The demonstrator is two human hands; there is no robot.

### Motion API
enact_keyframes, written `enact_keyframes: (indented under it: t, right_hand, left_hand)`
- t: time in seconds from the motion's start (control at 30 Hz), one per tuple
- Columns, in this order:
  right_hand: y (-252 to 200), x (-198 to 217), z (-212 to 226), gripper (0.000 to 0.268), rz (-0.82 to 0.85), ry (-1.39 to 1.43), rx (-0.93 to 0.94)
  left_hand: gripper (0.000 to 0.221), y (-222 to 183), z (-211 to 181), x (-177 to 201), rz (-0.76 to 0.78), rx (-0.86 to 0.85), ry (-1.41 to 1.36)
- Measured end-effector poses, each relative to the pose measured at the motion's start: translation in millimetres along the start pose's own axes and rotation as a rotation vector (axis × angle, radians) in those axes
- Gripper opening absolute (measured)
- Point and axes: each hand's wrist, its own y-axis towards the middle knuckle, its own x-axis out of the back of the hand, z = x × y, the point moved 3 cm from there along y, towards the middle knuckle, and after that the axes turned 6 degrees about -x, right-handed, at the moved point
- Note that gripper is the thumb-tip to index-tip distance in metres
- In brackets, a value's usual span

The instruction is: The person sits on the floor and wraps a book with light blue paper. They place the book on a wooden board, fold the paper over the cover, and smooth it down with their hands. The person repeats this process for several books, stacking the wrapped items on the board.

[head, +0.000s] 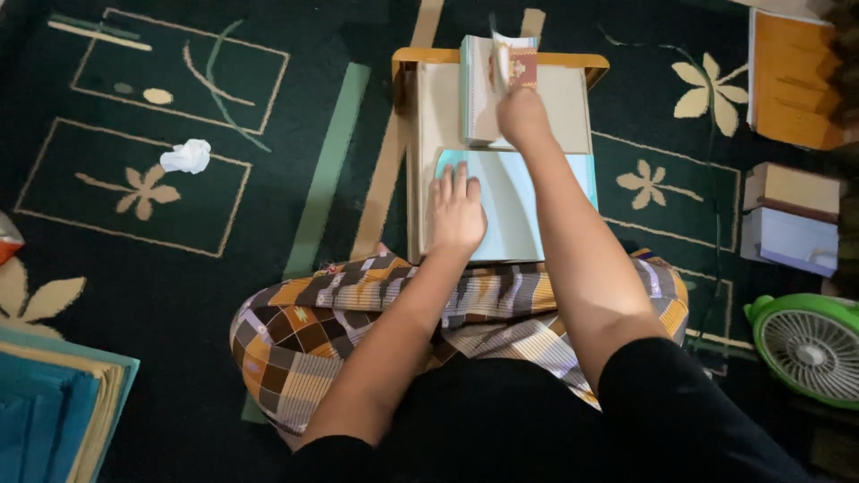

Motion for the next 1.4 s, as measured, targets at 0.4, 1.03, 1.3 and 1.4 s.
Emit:
enact_keyframes:
  t: [0.4,1.03,1.3,1.4]
  right_hand:
    - [-250.4,148.5,-57.7,0.025,-0.042,1.103,-0.064]
    - [-324.6,173.8,25.8,0.077,0.351,0.646,-0.161]
    - [-293.3,219.2,-55.9,0.019,-0.294,0.677,-0.046]
    - [-279.1,216.2,-73.3,0.016,-0.183,0.525,-0.111]
  left_hand:
    - [0.035,37.6,-64.0,100.8,-0.108,0.418,-1.239]
    - [0.036,20.5,-90.6,96.5,0.124,0.439,-1.421]
    - [0.039,44.1,-31.7,122.1,-0.029,0.456,-0.875]
    - [0.032,42.2,-19.2,131.5,0.194,0.5,-0.583]
